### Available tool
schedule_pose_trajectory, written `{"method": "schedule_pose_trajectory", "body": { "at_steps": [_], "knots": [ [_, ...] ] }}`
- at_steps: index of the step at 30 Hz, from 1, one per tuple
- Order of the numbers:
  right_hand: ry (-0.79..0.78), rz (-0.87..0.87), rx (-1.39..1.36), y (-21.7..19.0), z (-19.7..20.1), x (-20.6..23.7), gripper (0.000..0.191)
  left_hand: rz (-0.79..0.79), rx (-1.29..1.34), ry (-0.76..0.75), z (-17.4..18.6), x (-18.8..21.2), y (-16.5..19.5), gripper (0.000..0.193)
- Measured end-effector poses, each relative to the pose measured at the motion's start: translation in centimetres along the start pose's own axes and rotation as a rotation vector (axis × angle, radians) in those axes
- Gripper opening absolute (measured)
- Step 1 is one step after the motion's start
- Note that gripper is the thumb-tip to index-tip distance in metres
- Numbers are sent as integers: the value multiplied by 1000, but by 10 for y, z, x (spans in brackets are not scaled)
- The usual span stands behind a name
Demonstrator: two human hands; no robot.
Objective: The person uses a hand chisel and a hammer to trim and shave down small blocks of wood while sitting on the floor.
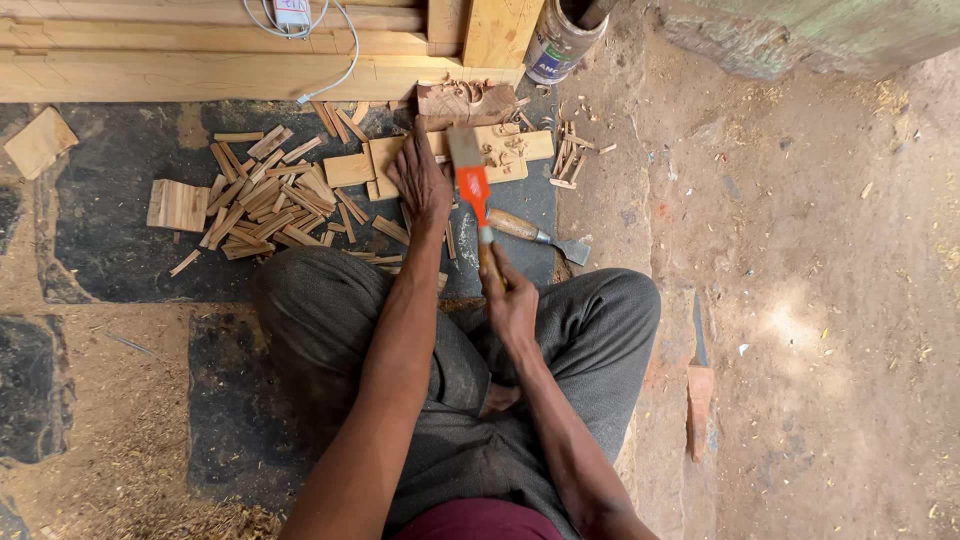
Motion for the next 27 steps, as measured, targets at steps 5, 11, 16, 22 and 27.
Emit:
{"method": "schedule_pose_trajectory", "body": {
  "at_steps": [5,11,16,22,27],
  "knots": [
    [-25,204,133,-1,15,30,45,20,-54,87,-3,-1,-1,91],
    [-67,234,39,8,14,26,42,16,-73,89,-10,0,-2,86],
    [-109,89,-25,7,-4,-14,40,24,-119,156,-8,1,-1,84],
    [-67,230,43,-22,1,-12,44,46,-127,102,-3,-3,-1,89],
    [-97,-63,-1,-18,25,30,46,30,-120,81,-2,-2,0,89]
  ]
}}
Point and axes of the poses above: each hand's wrist, its own x-axis away from the middle knuckle, its own z-axis out of the back of the hand, y = z × x, the point moved 5 cm from there along -x, towards the middle knuckle, and after that the axes turned 12 degrees about -x, right-handed, at the moved point
